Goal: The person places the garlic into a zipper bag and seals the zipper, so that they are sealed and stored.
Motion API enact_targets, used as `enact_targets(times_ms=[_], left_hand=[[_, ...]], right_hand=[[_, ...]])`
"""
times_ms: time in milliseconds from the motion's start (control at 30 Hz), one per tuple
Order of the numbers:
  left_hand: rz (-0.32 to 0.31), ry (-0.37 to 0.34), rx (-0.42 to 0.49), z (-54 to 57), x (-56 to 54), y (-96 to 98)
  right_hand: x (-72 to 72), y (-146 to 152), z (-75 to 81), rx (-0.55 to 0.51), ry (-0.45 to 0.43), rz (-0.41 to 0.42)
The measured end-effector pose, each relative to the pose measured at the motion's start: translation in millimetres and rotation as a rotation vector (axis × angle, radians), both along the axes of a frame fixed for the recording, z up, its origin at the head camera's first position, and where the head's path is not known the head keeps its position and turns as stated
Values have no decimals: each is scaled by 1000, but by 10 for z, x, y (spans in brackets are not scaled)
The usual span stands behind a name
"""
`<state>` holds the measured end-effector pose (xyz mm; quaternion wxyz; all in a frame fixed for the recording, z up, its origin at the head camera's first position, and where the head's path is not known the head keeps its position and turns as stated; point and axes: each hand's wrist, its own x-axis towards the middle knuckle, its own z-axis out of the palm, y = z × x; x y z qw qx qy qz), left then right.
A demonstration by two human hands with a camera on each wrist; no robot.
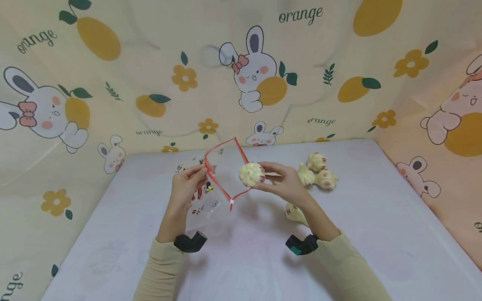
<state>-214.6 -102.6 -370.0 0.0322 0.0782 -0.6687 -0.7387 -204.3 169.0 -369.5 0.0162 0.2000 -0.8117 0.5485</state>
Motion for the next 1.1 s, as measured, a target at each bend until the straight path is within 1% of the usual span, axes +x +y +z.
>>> enact_targets(times_ms=[133,333,433,633,767,867,1033,1100], left_hand=[[2,5,-10,-3,4,9],[0,26,-18,2,20,17],[3,24,-26,9,23,17],[-3,5,-33,0,16,8],[-15,6,-25,-3,20,14],[-20,5,-25,3,28,21],[-9,35,-32,-9,19,40],[-10,48,-54,-28,-6,56]], right_hand=[[-9,-61,-8,-2,4,-7],[-9,-138,-20,16,76,-16],[-6,-168,-29,24,107,-17],[-11,-213,-55,-4,134,6],[-17,-238,-86,-33,157,33],[-19,-252,-95,-37,168,45],[-28,-255,-100,-25,183,32],[-31,-242,-106,-25,184,18]])
